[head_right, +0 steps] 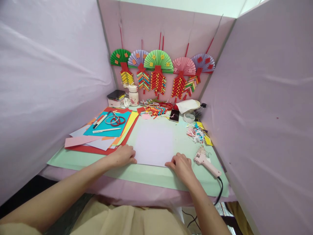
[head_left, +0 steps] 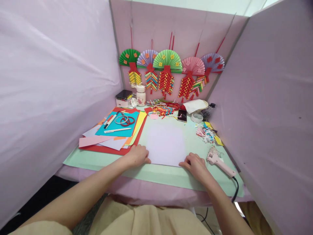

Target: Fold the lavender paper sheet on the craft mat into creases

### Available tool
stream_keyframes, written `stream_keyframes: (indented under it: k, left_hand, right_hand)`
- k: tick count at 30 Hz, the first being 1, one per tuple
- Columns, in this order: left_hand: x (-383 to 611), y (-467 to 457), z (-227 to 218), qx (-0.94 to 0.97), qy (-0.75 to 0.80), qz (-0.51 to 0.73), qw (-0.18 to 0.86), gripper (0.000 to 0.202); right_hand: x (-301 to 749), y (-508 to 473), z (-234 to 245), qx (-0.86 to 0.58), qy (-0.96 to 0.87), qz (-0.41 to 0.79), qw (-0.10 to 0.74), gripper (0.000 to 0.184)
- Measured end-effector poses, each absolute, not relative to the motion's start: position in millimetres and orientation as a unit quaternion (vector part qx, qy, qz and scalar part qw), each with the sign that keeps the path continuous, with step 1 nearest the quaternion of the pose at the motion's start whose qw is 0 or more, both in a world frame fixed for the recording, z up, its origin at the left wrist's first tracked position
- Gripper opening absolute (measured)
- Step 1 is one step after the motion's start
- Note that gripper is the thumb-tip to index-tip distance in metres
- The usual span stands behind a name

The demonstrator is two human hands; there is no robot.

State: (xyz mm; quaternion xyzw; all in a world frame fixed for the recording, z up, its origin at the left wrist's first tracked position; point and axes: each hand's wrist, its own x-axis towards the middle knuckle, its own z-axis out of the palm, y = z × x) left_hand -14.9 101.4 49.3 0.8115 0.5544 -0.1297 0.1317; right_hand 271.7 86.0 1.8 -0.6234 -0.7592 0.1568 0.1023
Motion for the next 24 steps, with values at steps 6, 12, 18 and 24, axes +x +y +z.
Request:
stream_keyframes:
  k: [6, 12, 18, 24]
  left_hand:
    - [-14.8, 103.3, 45.0, 0.811, 0.556, -0.135, 0.125, 0.038]
    - [-13.9, 104.0, 47.4, 0.812, 0.552, -0.148, 0.12, 0.039]
    - [-14.1, 107.5, 45.7, 0.813, 0.547, -0.159, 0.119, 0.041]
    - [-11.4, 106.7, 47.5, 0.809, 0.555, -0.163, 0.105, 0.042]
  right_hand:
    - [272.2, 86.4, 0.5, -0.627, -0.758, 0.154, 0.096, 0.031]
    - [270.3, 85.9, 5.0, -0.627, -0.761, 0.143, 0.086, 0.03]
    - [268.0, 85.5, 8.0, -0.628, -0.768, 0.114, 0.061, 0.03]
    - [266.9, 85.2, 7.5, -0.626, -0.772, 0.093, 0.052, 0.029]
